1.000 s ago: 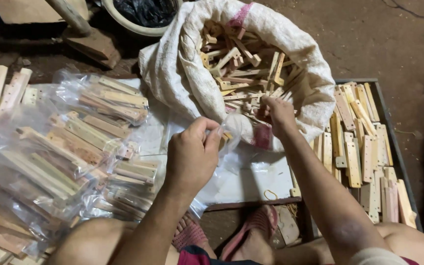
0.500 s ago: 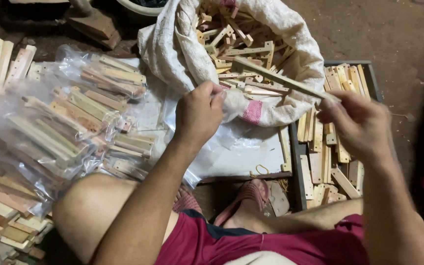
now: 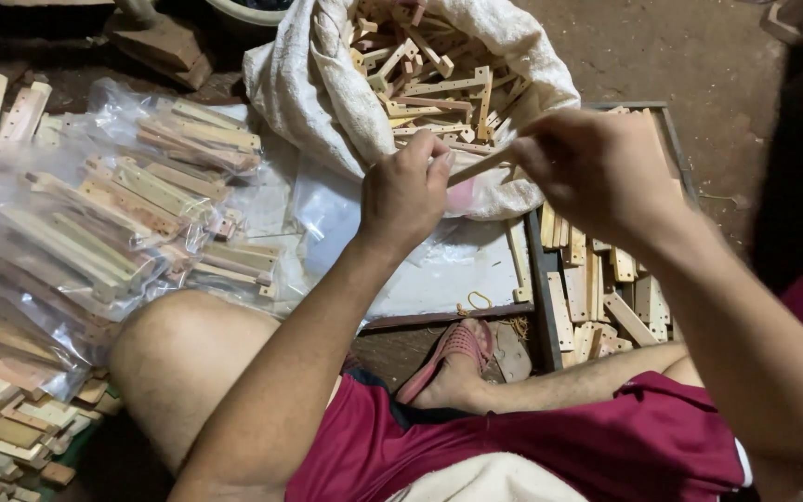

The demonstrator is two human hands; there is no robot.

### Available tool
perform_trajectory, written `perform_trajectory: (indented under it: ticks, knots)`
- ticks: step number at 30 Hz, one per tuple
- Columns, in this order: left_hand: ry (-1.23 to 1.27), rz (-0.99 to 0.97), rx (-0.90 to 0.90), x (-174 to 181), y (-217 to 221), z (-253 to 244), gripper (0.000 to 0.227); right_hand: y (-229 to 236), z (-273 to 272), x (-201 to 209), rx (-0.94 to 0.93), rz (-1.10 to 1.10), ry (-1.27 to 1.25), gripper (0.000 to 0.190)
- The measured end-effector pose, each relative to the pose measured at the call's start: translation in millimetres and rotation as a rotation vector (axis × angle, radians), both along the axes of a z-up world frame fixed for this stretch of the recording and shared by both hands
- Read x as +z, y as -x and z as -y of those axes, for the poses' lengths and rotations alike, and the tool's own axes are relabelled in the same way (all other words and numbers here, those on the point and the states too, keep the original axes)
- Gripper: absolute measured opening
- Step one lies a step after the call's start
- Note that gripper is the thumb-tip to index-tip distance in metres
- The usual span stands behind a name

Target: The person picks up wooden slats from a large bag and a tray, places them into clear plastic bags, and secures the bags with rubber bands.

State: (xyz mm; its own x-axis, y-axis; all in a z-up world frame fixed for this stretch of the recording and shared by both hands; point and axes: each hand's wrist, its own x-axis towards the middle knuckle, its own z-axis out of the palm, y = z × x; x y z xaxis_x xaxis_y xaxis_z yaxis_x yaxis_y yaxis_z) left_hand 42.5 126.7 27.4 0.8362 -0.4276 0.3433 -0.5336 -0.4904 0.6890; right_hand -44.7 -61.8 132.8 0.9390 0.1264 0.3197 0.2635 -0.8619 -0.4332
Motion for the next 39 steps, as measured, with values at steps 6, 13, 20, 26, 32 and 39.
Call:
perform_trajectory:
  ticks: [6,13,20,26,32,39]
  knots:
    - [0.138,-0.163,0.021,-3,10,5,0.011,-41,-34,-90,-0.245,-0.544,0.231,0.023]
    - [0.128,-0.215,0.056,-8,5,-5,0.007,-69,28,-86,-0.25,-0.283,-0.33,0.021]
    - [0.026,-0.288,0.075,-19,-5,-3,0.007,-128,119,-325,-0.405,-0.177,-0.241,0.024]
    - [0.008,-0.371,0.066,-11,-9,-9,0.01,-132,117,-353,-0.486,-0.387,0.147,0.036]
    - [0.029,-0.399,0.074,-13,-19,-4,0.01,-138,137,-367,-0.498,-0.243,0.609,0.018]
    - [0.038,-0.371,0.073,-18,-28,6,0.009,-117,91,-272,-0.313,-0.02,-0.618,0.015]
